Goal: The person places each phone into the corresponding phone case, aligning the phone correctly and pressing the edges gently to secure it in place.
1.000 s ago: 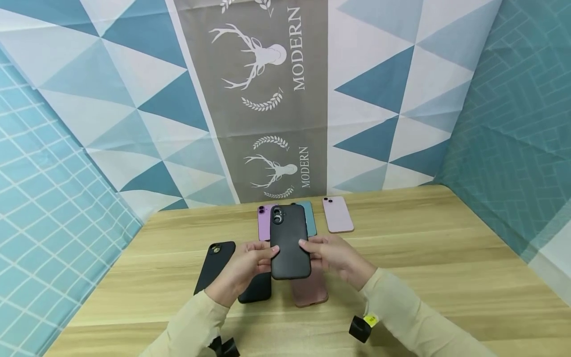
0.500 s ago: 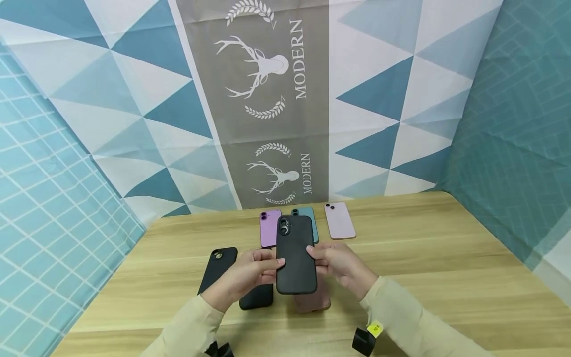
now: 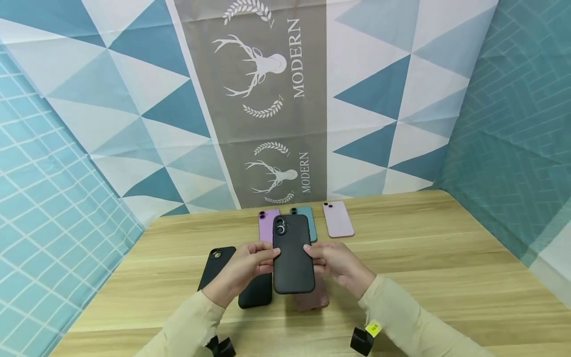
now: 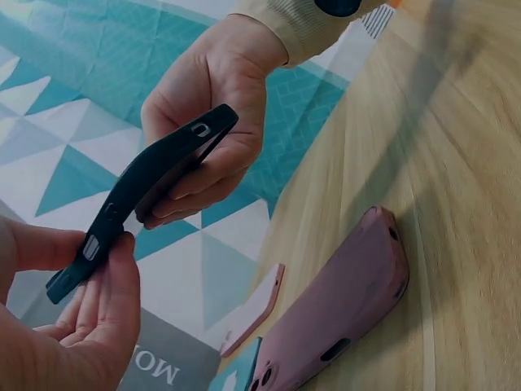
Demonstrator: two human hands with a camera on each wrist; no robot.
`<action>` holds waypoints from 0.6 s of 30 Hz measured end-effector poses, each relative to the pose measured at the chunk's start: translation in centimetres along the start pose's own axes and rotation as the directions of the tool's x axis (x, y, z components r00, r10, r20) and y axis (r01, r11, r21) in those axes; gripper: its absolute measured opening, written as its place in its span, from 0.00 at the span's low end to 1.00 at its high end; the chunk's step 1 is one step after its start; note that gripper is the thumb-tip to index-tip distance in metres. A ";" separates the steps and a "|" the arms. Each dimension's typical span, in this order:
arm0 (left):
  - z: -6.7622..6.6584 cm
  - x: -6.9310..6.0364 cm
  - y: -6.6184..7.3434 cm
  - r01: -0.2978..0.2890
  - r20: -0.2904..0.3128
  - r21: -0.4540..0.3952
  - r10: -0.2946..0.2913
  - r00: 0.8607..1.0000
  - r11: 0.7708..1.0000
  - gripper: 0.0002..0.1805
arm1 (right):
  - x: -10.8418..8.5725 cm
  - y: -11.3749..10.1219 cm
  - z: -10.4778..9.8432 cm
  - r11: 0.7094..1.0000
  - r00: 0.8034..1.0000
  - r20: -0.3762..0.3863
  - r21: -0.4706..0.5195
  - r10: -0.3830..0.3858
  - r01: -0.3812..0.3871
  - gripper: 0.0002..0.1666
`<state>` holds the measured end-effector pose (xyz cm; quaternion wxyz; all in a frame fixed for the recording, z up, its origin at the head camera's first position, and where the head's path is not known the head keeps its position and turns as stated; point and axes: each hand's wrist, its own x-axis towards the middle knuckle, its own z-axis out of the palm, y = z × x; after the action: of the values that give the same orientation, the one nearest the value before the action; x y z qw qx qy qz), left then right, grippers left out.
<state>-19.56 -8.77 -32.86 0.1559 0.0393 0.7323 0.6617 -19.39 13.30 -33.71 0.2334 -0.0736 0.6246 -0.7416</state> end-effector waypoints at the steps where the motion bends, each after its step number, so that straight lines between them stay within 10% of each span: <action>1: 0.1 0.0 0.0 -0.007 -0.003 -0.011 0.007 1.000 1.000 0.10 | 0.0 0.0 -0.1 1.000 1.000 0.002 0.002 0.000 0.000 0.27; 8: 0.4 -0.2 -0.2 -0.003 -0.030 -0.103 0.000 1.000 0.995 0.06 | -0.4 -0.8 -0.5 0.999 0.998 0.047 0.015 0.044 -0.045 0.17; 18: 0.6 -0.7 -0.2 -0.018 0.006 -0.120 0.019 1.000 0.993 0.05 | -0.6 -1.8 -0.4 0.998 0.998 -0.016 -0.002 0.056 -0.056 0.33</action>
<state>-18.74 -8.41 -32.99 0.1545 0.0394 0.6903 0.7057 -19.51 14.12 -31.98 0.2491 -0.0506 0.6289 -0.7347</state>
